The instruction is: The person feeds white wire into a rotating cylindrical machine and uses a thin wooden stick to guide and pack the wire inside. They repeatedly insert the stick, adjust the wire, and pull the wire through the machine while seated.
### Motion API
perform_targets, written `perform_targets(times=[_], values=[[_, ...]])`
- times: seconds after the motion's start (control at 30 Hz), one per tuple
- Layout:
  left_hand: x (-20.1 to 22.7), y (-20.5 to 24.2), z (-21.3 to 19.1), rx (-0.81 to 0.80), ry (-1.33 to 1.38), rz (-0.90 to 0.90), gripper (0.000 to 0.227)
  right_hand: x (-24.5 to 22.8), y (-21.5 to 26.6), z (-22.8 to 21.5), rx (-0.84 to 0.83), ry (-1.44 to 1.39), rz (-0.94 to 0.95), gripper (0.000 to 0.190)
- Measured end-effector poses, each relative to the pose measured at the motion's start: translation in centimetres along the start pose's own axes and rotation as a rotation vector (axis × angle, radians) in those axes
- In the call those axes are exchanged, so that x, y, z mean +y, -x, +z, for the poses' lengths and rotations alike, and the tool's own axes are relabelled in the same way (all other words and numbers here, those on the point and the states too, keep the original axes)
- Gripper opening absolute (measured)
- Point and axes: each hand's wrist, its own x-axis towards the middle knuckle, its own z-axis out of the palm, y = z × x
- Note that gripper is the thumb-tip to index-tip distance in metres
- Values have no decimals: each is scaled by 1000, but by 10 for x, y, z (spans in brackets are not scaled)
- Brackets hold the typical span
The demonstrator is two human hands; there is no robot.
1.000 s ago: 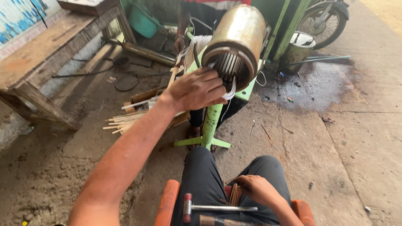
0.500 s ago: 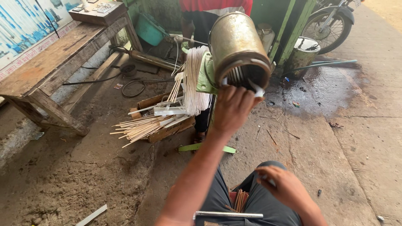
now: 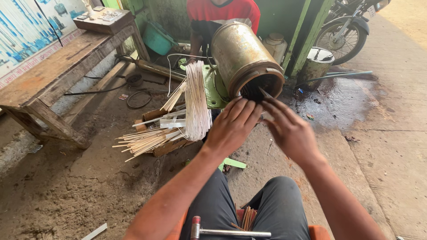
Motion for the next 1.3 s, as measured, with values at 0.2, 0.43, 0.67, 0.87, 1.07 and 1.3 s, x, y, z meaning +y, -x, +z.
perform_targets(times=[0.2,0.43,0.67,0.87,1.07,1.3], values=[[-18,8,-35,-81,-45,90,38,1,11,19,-66,-13,185,30],[-15,14,-11,-95,137,-35,30,39,8,17,-199,43,46,42],[-12,8,-13,-187,90,-41,38,38,13,21,-221,118,95,45],[-47,-11,-24,-159,-43,125,21,20,9,20,-164,139,124,33],[-63,-38,-13,-195,-116,413,14,1,2,6,-152,121,191,31],[-65,-40,-18,-254,-1,369,11,33,18,27,-343,-161,409,40]])
